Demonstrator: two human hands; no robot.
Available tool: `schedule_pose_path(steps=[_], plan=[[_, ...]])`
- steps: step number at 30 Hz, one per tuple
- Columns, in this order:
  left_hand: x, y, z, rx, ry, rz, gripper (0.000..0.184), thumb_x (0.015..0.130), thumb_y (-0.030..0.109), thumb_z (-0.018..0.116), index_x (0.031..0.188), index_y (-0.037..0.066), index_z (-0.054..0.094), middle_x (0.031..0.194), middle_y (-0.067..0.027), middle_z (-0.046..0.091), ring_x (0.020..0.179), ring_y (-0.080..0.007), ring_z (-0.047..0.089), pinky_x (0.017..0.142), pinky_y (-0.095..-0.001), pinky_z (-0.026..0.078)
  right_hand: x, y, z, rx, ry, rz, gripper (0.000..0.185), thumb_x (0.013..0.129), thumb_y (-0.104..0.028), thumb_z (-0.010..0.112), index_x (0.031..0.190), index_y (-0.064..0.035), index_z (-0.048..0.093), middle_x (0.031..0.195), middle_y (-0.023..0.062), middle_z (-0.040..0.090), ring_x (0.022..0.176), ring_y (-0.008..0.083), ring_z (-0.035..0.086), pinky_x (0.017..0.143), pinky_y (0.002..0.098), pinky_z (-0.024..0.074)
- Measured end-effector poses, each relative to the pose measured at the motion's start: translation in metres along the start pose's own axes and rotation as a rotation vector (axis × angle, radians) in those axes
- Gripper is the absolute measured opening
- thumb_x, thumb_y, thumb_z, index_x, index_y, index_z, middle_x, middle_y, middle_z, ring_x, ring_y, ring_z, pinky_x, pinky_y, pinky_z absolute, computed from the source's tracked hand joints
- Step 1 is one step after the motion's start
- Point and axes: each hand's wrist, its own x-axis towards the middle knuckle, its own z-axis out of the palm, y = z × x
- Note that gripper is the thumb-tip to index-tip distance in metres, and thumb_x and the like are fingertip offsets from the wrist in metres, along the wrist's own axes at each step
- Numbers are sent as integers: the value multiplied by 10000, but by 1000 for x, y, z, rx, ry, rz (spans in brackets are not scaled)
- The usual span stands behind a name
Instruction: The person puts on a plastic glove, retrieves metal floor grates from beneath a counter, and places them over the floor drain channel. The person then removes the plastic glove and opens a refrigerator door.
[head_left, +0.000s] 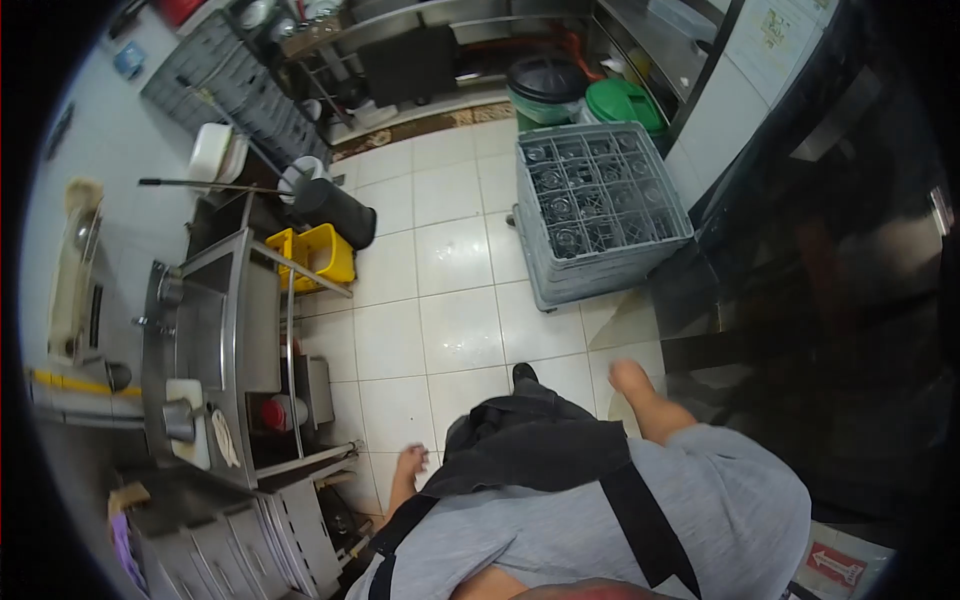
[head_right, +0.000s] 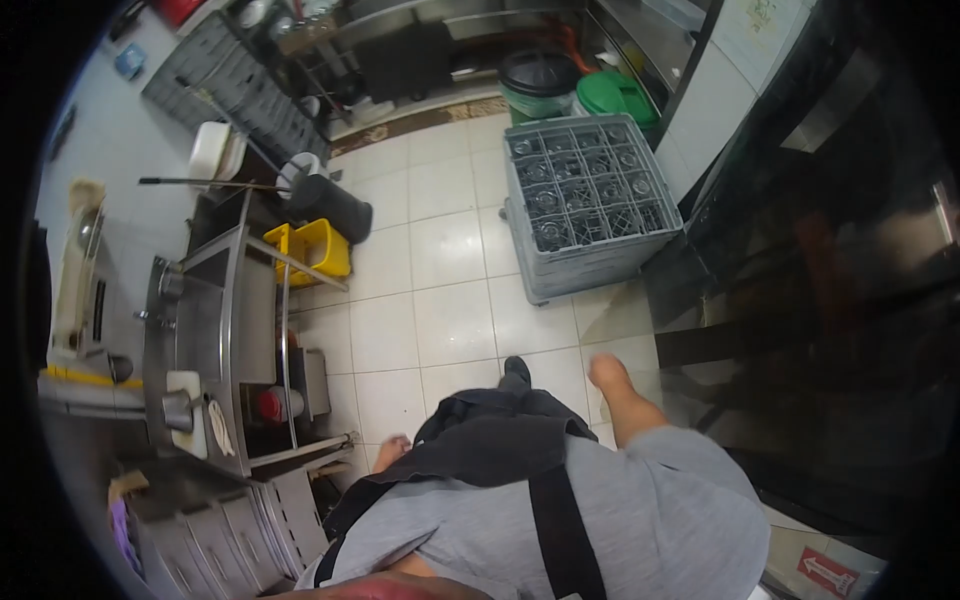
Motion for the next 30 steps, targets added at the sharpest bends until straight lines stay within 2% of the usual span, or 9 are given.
schedule_pose_path(steps=[2, 4, 8, 12, 16, 19, 22, 25, 30], plan=[[-17, 6, 10, 557, -186, 283, 416, 890, 383, 496, 1178, 106, 608, 1146, -113, 635, 941, -288, 641, 822, -433, 498, 56, -43, -69, 56, 83, -71, 215, 794, -195, 551, 801, -11, 662, 829, 206, 648, 826, 387, 615, 764, 480, 489], [-7, 1, 0, 247, -183, -139, 417, 884, 380, 498, 1172, 99, 607, 1140, -122, 635, 952, -294, 635, 831, -429, 494, 104, -92, -151, 259, 143, -35, 209, 815, -157, 520, 880, -26, 670, 913, 213, 647, 881, 387, 613, 800, 460, 484], [59, 87, -57, 160, -173, -264, 419, 874, 375, 504, 1159, 86, 607, 1128, -139, 633, 975, -305, 624, 849, -423, 487, 175, -144, -240, 527, 312, -138, 176, 810, -158, 551, 868, -31, 659, 897, 212, 639, 877, 386, 605, 781, 460, 477], [189, 189, -120, 287, -198, -172, 421, 863, 369, 510, 1146, 72, 606, 1117, -157, 631, 997, -316, 612, 868, -417, 479, 240, -135, -233, 512, 353, -124, 176, 808, -172, 548, 855, -31, 642, 859, 211, 636, 852, 394, 601, 754, 471, 476], [347, 331, -176, 631, -162, 92, 423, 852, 363, 515, 1133, 59, 606, 1105, -175, 629, 1019, -327, 601, 886, -411, 471, 243, -105, -212, 228, 138, 276, 179, 797, -185, 574, 816, -23, 649, 809, 196, 643, 789, 389, 614, 739, 460, 490], [467, 476, -196, 804, -68, 304, 425, 844, 359, 519, 1123, 49, 605, 1097, -188, 628, 1036, -335, 593, 899, -406, 466, 227, -88, -202, 338, 118, 483, 174, 792, -182, 567, 812, -35, 659, 808, 185, 650, 786, 387, 618, 752, 457, 494], [550, 648, -170, 442, -205, 476, 379, 819, 193, 588, 1162, 34, 584, 1100, -185, 635, 1043, -283, 609, 914, -356, 470, 225, -107, -217, 530, 177, 740, 181, 800, -207, 592, 834, -49, 675, 808, 164, 666, 787, 340, 645, 748, 421, 505], [566, 773, -113, 271, -286, 588, 430, 843, 289, 570, 1191, 37, 580, 1114, -169, 636, 1026, -281, 614, 881, -348, 478, 220, -142, -208, 696, 176, 898, 195, 810, -247, 631, 845, -63, 687, 813, 121, 687, 782, 273, 669, 738, 375, 517], [551, 864, -33, 179, -395, 639, 531, 887, 371, 544, 1298, 40, 487, 1239, -201, 552, 1117, -299, 558, 926, -348, 447, 233, -204, -215, 748, 118, 814, 187, 813, -245, 645, 883, -78, 692, 857, 99, 694, 778, 266, 670, 738, 354, 526]])
